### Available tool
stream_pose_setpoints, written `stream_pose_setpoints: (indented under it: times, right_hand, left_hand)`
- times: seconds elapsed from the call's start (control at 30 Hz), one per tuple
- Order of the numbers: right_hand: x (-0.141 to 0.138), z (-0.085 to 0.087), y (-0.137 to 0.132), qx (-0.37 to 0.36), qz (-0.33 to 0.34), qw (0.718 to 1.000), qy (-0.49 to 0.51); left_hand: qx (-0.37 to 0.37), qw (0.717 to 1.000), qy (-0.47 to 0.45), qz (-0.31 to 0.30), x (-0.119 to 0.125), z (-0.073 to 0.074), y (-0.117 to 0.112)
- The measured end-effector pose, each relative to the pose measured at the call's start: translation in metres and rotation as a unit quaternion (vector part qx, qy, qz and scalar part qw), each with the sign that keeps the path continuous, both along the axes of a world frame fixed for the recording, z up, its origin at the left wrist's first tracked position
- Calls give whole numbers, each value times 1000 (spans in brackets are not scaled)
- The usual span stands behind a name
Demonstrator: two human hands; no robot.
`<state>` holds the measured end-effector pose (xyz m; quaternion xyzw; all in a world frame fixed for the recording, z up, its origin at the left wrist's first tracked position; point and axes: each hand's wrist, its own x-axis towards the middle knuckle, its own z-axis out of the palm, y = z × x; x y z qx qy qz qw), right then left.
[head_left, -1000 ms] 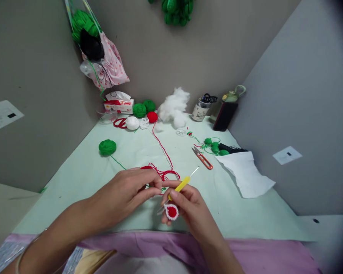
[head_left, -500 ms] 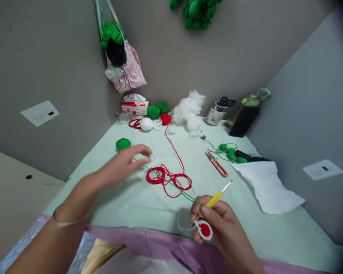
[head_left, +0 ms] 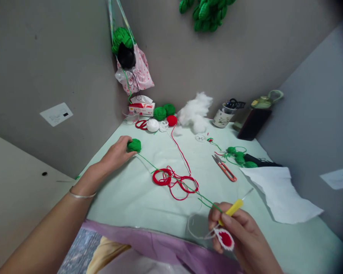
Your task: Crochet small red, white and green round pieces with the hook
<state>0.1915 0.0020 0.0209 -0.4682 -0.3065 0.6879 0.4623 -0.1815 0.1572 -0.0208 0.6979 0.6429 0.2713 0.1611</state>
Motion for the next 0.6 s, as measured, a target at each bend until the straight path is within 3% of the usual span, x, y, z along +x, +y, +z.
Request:
stream_pose_setpoints:
  times: [0.27, 0.6]
  right_hand:
    - [-1, -4, -2, 2, 18, 1000, 10]
    - [-2, -12, -1, 5, 35, 999, 33]
  left_hand:
    - [54, 991, 124, 0, 13, 6, 11]
    - [46, 984, 171, 14, 15, 10, 8]
